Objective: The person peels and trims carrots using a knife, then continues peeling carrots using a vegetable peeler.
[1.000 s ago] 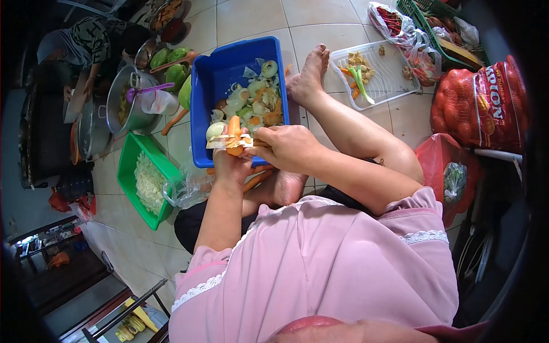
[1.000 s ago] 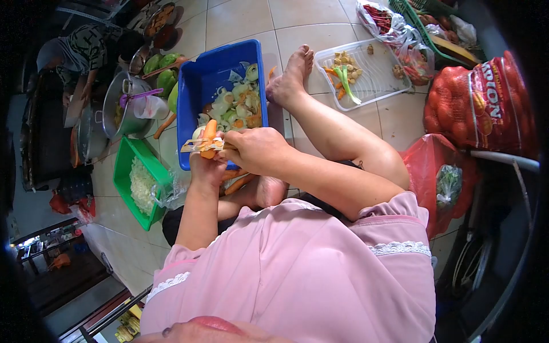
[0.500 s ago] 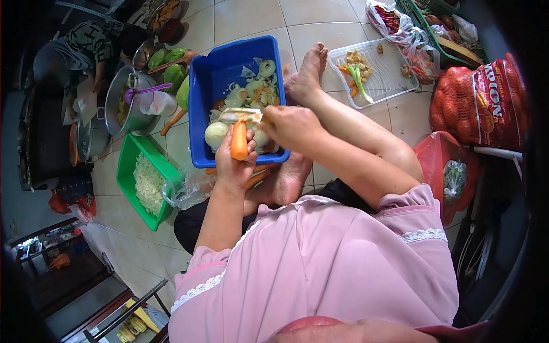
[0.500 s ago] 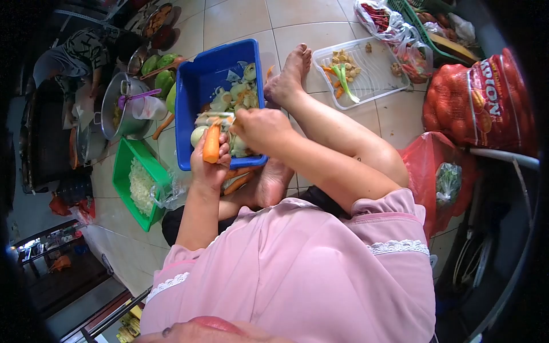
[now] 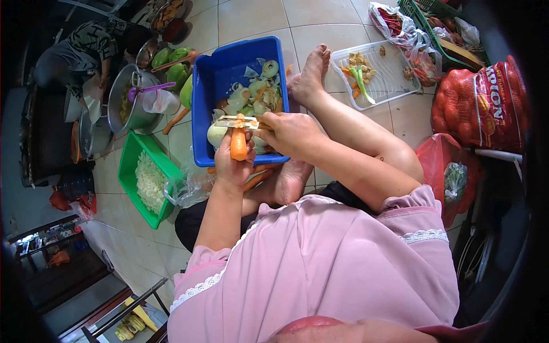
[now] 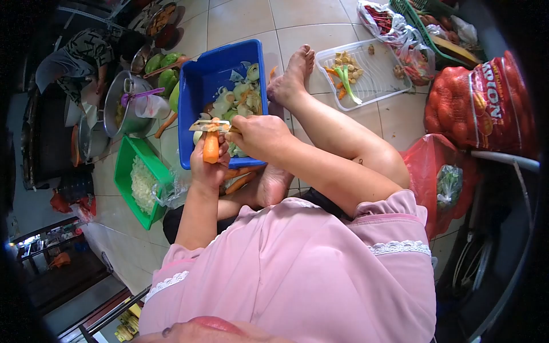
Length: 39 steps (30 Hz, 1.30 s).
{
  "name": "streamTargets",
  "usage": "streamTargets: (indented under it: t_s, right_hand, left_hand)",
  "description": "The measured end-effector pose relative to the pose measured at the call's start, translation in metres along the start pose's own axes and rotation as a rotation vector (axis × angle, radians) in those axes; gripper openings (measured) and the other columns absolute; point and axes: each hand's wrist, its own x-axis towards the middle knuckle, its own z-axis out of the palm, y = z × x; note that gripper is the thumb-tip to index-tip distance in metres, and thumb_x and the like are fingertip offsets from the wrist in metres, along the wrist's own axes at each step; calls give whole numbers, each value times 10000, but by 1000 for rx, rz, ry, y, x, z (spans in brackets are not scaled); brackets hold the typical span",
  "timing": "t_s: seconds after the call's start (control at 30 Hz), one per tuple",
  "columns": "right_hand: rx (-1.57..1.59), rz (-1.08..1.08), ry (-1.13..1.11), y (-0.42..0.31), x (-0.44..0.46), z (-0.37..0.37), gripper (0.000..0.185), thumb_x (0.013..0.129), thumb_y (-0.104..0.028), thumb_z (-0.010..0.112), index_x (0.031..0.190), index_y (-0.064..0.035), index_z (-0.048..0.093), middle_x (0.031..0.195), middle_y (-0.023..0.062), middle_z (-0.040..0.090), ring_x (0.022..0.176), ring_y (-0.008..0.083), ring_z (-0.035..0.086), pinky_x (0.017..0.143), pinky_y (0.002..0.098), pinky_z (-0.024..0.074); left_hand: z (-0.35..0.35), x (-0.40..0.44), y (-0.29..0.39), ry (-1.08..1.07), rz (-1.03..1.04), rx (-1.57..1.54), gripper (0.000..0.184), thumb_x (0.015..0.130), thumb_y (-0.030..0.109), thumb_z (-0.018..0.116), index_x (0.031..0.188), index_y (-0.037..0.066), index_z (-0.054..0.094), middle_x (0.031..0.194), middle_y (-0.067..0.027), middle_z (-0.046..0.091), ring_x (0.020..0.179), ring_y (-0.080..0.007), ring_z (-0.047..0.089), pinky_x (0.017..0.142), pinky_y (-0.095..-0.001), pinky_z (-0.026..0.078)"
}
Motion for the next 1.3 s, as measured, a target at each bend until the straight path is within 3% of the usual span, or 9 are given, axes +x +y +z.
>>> streamTargets:
  t_s: [0.17,0.3,0.33,0.47,0.57,0.7,0.8,1.07,1.3]
  right_hand:
    - [-35,122,-62,23,13,-3,353,876,-411,525,890,-64,588,766,176,656,725,341,654,635,459,513]
    - [-19,-8,-58,-11,-4,-10,342,867,-392,536,884,-54,583,768,157,657,722,327,656,622,441,516]
    - [-10,-45,-58,-16,-10,-6,337,865,-390,539,881,-56,584,768,153,657,717,326,656,623,437,518]
    - [-11,-114,78,-2,-6,7,336,866,-397,539,876,-65,589,770,151,658,712,322,658,626,426,524]
    - [-113,46,10,12,6,4,347,874,-407,529,879,-66,594,783,149,661,718,314,661,628,425,526]
    - [-14,54,-106,-6,-2,-10,360,867,-432,529,869,-81,607,756,151,657,713,315,658,628,440,520]
    - [65,-130,-50,-19,-20,-4,316,850,-404,566,867,-89,583,791,138,645,709,325,638,635,437,505]
    - [-100,40,-14,11,8,0,335,870,-386,532,875,-58,600,774,172,661,725,317,664,623,434,524]
    - [-17,-3,-18,7,3,-1,353,868,-403,531,891,-58,601,786,155,665,741,321,659,645,433,520]
  left_hand:
    - [9,-6,-6,-37,-17,-23,320,983,316,396,1140,47,470,836,-64,521,603,-116,489,455,-189,434]
    - [-7,3,-1,20,12,-76,312,968,311,432,1138,56,489,825,-70,555,619,-113,511,455,-191,438]
    - [-6,3,-4,149,53,-131,322,973,308,408,1159,57,486,839,-77,562,624,-118,514,448,-200,444]
    - [-4,3,-4,19,-24,-135,300,979,311,393,1091,50,491,809,-67,527,627,-125,512,460,-203,453]
    - [4,-2,-7,-45,-35,-95,308,984,330,387,1079,51,479,798,-65,509,625,-128,508,456,-202,451]
    - [1,5,-3,58,-22,-96,318,985,340,385,1117,62,468,796,-68,523,621,-143,533,441,-215,457]
    - [12,2,-3,284,38,-90,301,983,332,387,1111,77,483,810,-73,542,623,-152,547,437,-222,461]
    - [0,1,-7,-5,-30,-53,260,988,314,391,1044,84,499,801,-65,512,578,-155,526,468,-225,441]
    - [-2,3,-5,-19,-19,-58,260,992,312,386,1104,94,473,814,-69,508,583,-158,526,484,-226,454]
